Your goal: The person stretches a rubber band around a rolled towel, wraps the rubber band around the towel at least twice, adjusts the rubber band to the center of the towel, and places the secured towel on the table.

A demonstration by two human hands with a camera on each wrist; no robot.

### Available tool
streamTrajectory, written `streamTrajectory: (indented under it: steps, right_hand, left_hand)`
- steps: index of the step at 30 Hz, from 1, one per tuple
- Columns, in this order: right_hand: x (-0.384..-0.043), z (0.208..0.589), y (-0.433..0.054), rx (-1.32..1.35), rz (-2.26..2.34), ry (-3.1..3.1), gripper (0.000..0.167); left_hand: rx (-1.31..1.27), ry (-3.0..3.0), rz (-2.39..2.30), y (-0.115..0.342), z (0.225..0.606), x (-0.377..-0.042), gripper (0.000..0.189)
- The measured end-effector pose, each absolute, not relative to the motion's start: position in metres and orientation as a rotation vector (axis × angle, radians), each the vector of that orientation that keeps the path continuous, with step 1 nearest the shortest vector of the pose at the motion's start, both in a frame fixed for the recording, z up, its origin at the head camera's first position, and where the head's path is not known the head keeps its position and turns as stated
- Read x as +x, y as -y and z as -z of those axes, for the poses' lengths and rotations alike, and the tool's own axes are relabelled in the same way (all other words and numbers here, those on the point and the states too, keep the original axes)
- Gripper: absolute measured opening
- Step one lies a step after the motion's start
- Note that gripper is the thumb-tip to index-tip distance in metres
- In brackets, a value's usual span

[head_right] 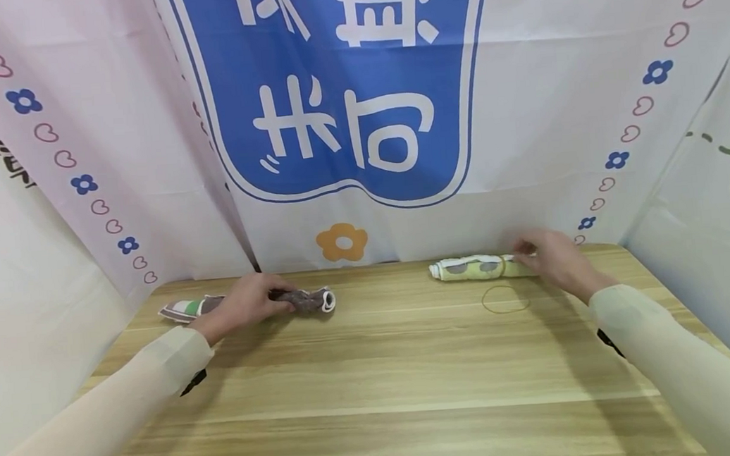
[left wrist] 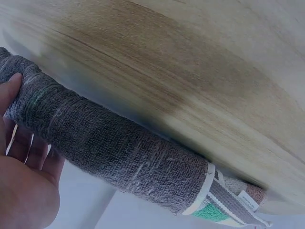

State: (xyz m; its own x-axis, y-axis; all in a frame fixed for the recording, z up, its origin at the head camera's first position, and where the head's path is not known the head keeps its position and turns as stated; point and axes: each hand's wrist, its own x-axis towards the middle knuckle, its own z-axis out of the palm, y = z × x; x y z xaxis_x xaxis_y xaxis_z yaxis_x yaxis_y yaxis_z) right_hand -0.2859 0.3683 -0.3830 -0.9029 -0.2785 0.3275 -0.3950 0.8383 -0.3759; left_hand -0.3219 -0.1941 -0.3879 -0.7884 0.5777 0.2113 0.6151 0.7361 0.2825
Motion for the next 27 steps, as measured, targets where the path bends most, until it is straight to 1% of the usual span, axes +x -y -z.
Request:
streamTrajectory:
  steps: [3, 14, 22, 27]
  right_hand:
    - [-0.283, 0.383, -0.368, 0.524, -0.631, 2.752, 0.008]
    - [-0.276, 0.398, -0.372, 0.652, -0.6, 2.872, 0.007]
    - [-0.279, 0.406, -0.373, 0.703, -0.487, 2.886, 0.015]
    - [-0.28, 0.404, -0.369, 0.646, -0.471, 2.946, 0.014]
  left_hand:
    - [-0.951, 2.829, 0.519, 0.195, 0.384, -0.32, 0.024]
    - [-0.935, 2.82, 0.531, 0.188, 0.374, -0.311, 0.023]
    - [-0.932, 2.846, 0.561, 0.18, 0.371, -0.307, 0.025]
    - [-0.928, 2.859, 0.583, 0.177, 0.37, -0.306, 0.024]
